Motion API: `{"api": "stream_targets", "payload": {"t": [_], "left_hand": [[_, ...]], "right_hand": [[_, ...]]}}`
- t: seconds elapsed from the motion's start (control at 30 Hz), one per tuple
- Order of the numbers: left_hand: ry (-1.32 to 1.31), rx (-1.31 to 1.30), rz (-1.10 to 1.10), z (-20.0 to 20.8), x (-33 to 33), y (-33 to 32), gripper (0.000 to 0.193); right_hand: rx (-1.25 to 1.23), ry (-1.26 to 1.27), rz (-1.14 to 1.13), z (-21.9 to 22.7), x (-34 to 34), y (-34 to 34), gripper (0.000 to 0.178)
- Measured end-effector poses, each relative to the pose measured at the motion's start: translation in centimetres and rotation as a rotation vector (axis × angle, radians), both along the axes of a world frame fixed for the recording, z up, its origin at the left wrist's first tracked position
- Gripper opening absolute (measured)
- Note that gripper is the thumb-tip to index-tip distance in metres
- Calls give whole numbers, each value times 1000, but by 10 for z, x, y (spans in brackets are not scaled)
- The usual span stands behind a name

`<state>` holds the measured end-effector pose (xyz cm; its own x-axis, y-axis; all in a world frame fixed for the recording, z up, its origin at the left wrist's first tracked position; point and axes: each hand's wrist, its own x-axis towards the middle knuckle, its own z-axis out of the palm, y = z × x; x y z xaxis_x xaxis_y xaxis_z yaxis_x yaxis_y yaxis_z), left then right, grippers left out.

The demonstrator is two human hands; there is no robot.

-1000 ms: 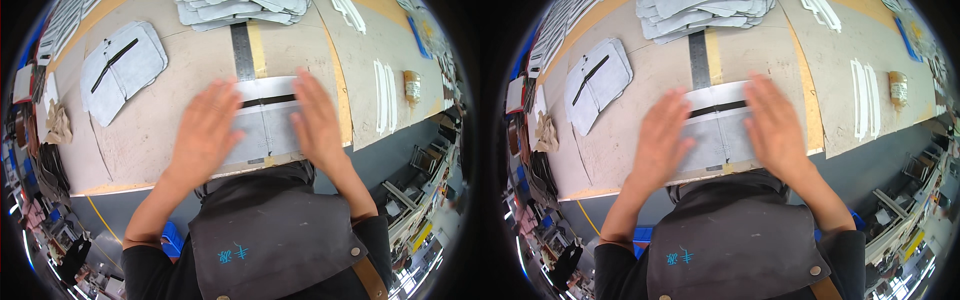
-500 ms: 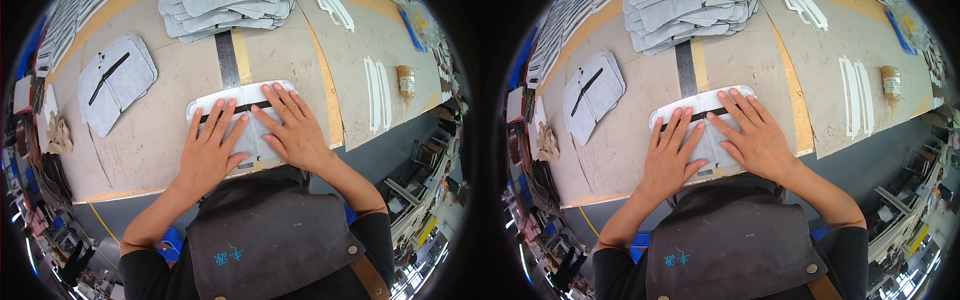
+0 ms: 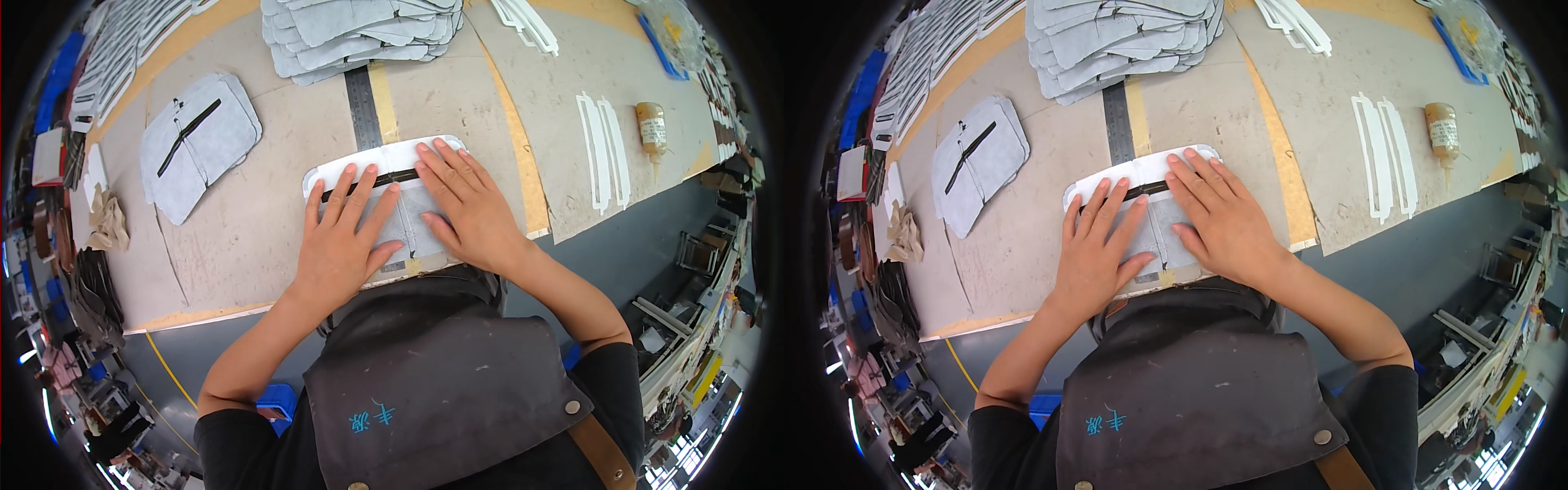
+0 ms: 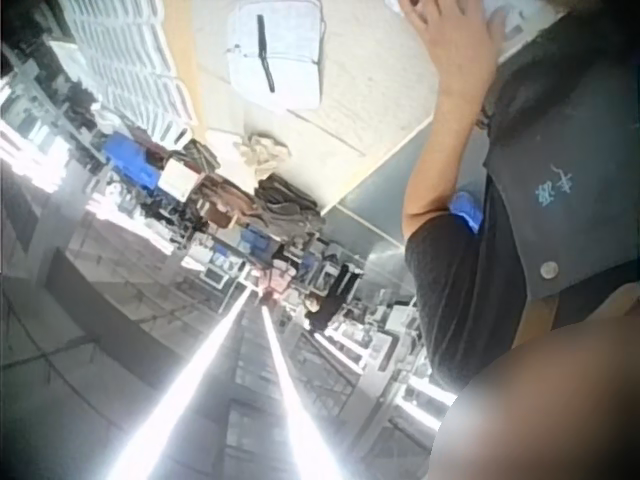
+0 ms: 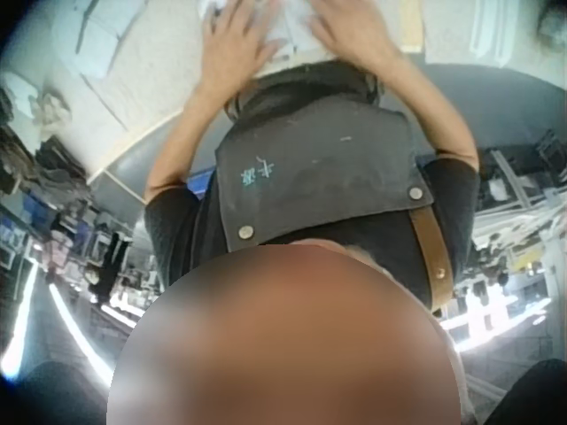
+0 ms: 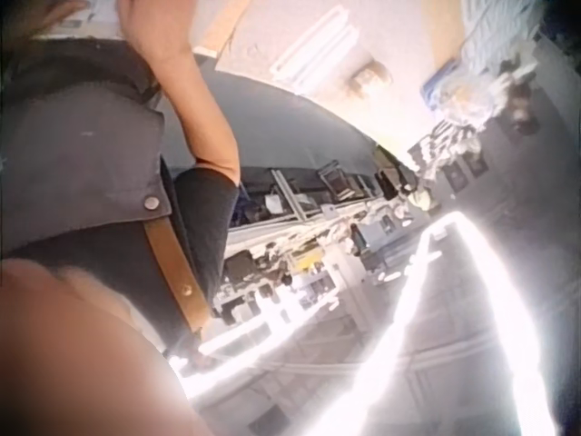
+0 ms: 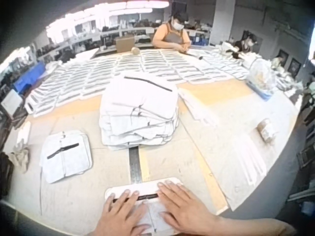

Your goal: The person is seen attaching components to leather or fabric bag panels, possibly zippers and internal structural supports.

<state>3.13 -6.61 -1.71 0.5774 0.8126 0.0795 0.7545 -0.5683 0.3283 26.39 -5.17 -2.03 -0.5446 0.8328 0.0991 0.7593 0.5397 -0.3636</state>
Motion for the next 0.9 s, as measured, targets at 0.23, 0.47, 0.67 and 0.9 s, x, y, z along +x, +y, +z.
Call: {"api": "stream_targets", "payload": {"t": [0.23,0.47,0.67,0.9], "left_hand": [[-15,113,-76,-5,4,-3,58],[0,102,-61,-6,9,-6,56],[-124,229,-88,-9,5,15,44],[-26,243,-192,4,13,38,21]], "right_hand": [[26,211,21,-2,-4,-15,47],[60,154,29,-5,-9,-14,45],[50,149,14,-2,-10,-14,44],[24,149,-6,-2,-13,-13,45]]}}
